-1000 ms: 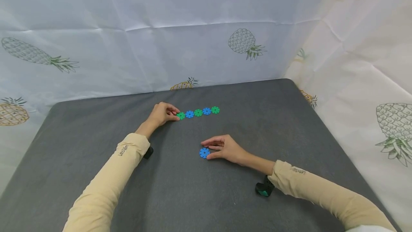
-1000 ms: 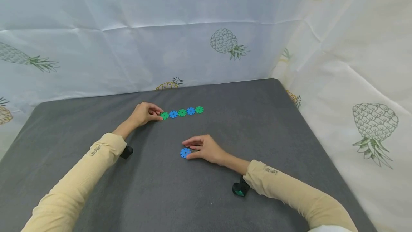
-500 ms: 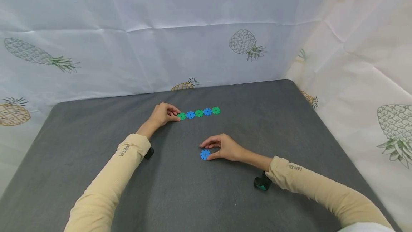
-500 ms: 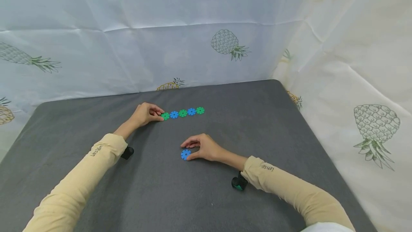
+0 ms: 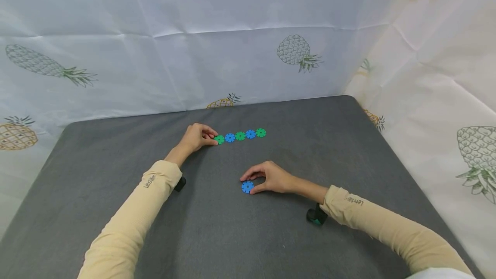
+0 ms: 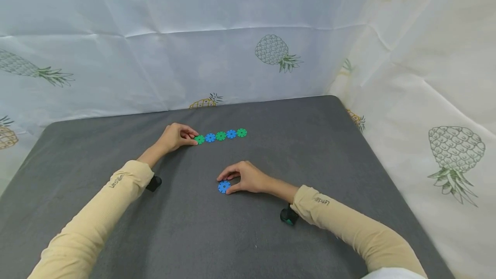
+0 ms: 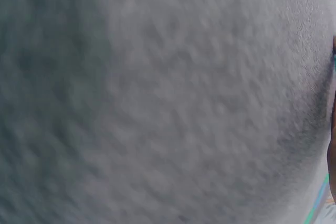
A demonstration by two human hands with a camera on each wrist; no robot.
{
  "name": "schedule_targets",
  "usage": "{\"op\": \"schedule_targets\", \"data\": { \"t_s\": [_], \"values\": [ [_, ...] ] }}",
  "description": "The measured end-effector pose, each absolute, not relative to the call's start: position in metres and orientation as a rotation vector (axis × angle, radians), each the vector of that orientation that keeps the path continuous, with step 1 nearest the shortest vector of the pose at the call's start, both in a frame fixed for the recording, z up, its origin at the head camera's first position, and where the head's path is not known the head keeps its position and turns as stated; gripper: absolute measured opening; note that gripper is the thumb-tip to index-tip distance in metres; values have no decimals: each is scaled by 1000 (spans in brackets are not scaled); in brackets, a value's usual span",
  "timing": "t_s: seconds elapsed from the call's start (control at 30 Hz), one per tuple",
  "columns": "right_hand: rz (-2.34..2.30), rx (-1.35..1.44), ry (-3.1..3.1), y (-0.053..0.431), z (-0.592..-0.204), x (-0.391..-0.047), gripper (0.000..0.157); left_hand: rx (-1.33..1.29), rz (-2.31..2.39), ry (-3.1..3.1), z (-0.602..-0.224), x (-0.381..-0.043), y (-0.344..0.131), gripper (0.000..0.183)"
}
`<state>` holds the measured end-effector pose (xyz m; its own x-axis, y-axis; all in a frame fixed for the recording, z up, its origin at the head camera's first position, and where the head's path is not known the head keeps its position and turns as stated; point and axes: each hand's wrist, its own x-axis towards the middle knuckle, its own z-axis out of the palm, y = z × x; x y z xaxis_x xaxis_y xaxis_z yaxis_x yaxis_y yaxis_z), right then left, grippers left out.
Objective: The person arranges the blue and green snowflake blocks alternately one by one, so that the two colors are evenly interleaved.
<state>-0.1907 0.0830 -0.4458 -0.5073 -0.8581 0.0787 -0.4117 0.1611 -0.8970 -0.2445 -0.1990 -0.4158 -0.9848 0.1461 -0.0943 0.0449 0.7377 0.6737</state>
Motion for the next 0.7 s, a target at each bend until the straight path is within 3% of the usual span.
{"op": "schedule_targets", "data": {
  "t_s": [0.43,0.7],
  "values": [
    [-1214,-1394,2116,86,-444,-192,29,155,1092,2790,-417,-245,-200,25],
    [-1398,-1163,2063,90,-442,-194,30,152,1092,2786,-417,-246,-200,25]
  ]
}}
